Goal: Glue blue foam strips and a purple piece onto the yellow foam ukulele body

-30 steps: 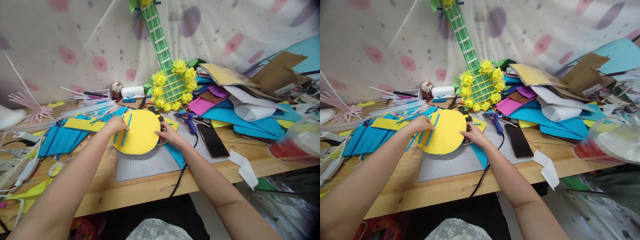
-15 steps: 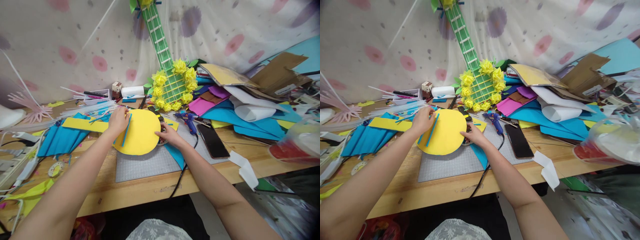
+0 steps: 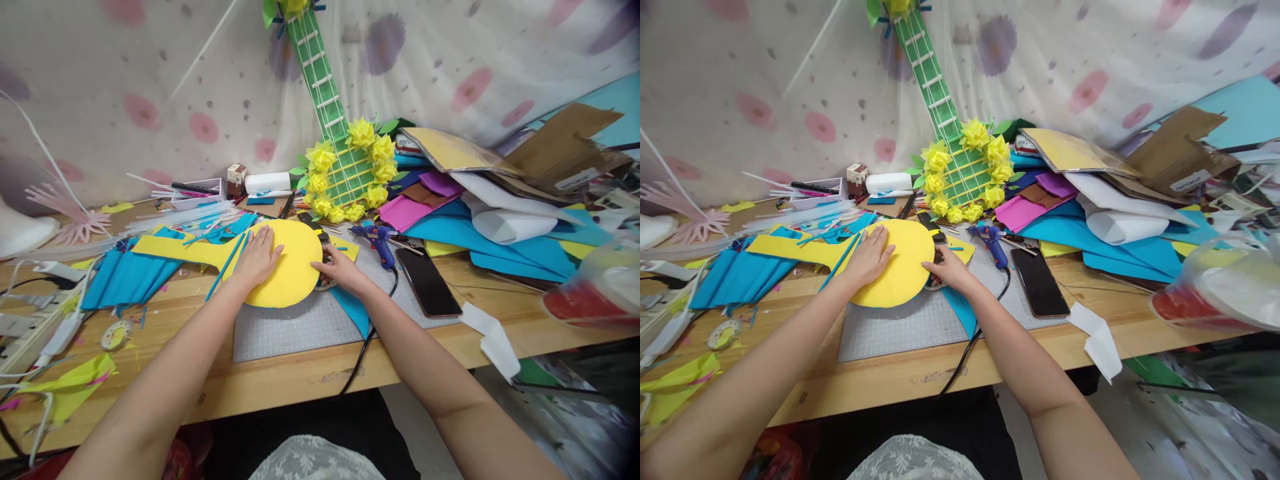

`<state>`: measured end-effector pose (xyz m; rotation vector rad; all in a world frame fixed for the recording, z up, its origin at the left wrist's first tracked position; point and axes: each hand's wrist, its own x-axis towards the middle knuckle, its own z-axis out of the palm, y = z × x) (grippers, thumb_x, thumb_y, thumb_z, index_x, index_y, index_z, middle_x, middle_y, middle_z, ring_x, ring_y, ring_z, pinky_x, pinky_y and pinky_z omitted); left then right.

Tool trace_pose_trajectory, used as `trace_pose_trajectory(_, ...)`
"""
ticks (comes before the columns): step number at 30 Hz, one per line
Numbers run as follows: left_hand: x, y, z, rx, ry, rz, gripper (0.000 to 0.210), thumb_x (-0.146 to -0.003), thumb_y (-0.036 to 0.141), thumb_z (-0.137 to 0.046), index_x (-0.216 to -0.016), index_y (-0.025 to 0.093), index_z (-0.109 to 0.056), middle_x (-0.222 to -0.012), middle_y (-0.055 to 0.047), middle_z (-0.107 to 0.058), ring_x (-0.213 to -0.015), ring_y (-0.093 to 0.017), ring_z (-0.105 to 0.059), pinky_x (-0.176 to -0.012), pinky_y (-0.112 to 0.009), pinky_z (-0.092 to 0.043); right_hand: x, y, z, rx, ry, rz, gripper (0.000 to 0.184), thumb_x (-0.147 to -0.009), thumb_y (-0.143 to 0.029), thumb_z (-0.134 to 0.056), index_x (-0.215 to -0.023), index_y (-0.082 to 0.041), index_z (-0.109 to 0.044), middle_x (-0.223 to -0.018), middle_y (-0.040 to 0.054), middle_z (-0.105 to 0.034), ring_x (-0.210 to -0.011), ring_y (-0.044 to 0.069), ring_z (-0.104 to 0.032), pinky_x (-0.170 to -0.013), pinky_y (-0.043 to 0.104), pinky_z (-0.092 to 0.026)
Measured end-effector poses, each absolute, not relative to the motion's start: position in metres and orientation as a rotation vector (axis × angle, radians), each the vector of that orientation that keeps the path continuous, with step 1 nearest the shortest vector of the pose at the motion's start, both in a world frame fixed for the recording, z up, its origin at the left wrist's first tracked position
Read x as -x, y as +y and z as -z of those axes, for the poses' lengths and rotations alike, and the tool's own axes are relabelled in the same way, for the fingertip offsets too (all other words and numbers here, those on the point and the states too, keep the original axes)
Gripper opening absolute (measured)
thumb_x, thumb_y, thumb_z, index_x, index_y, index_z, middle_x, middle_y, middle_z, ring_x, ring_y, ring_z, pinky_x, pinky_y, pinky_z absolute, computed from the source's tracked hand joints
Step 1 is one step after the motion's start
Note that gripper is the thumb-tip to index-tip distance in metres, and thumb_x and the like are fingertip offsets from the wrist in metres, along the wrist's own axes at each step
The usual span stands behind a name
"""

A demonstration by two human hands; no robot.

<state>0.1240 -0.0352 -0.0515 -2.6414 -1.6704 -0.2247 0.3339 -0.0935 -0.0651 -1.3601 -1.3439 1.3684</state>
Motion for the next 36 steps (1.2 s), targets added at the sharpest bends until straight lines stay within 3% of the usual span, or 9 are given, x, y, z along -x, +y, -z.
trace_pose_trajectory(17,-0.122,-0.032,0.053,2.740,-1.781,0.403,0.061,-0.090,0.041,-0.018,-0.137,0.005,-0.031,-0.144,-0.017,-0.031,-0.135,-0.022,-0.022,-0.112,-0.041,-0.011,-0.332,-0.093,0.065,1.357,-1.333,-1.377,0.035,-0.075,-0.028,-0.060,-0.106,-0.019,-0.046,-0.102,0.0049,-0.059,-0.049,0.005,-0.052,-0.043,0.021,-0.048)
trace_pose_trajectory(24,-0.117,-0.038,0.030,2.708,-1.805,1.011,0.053,-0.091,0.036,-0.016,-0.142,0.021,-0.023,-0.148,-0.003,-0.026,-0.137,-0.014,-0.017,-0.113,-0.035,-0.017,-0.334,-0.094,0.068,1.375,-1.376,-1.342,0.040,-0.075,-0.027,-0.061,-0.111,-0.018,-0.046,-0.096,0.0059,-0.062,-0.046,0.006,-0.052,-0.044,0.024,-0.047)
trace_pose_trajectory(28,-0.102,-0.031,-0.004,2.539,-1.835,1.263,0.052,-0.092,0.037,-0.017,-0.139,0.017,-0.028,-0.146,-0.003,-0.031,-0.134,-0.012,-0.027,-0.111,-0.027,-0.022,-0.335,-0.093,0.070,1.362,-1.377,-1.359,0.043,-0.074,-0.028,-0.061,-0.112,-0.017,-0.045,-0.090,0.0050,-0.063,-0.046,0.007,-0.053,-0.044,0.024,-0.048)
trace_pose_trajectory(32,-0.083,-0.024,-0.013,2.526,-1.909,1.069,0.055,-0.092,0.037,-0.021,-0.138,0.009,-0.031,-0.144,-0.008,-0.033,-0.133,-0.017,-0.028,-0.111,-0.030,-0.022,-0.336,-0.091,0.074,1.343,-1.366,-1.348,0.043,-0.074,-0.029,-0.061,-0.112,-0.019,-0.045,-0.105,0.0075,-0.059,-0.048,0.007,-0.053,-0.044,0.025,-0.049)
trace_pose_trajectory(36,-0.077,-0.023,0.008,2.627,-1.763,0.678,0.053,-0.090,0.035,-0.024,-0.138,0.013,-0.031,-0.145,-0.009,-0.032,-0.136,-0.018,-0.022,-0.112,-0.039,-0.015,-0.336,-0.092,0.074,1.347,-1.378,-1.349,0.042,-0.074,-0.029,-0.061,-0.112,-0.018,-0.045,-0.101,0.0068,-0.060,-0.048,0.007,-0.053,-0.044,0.024,-0.049)
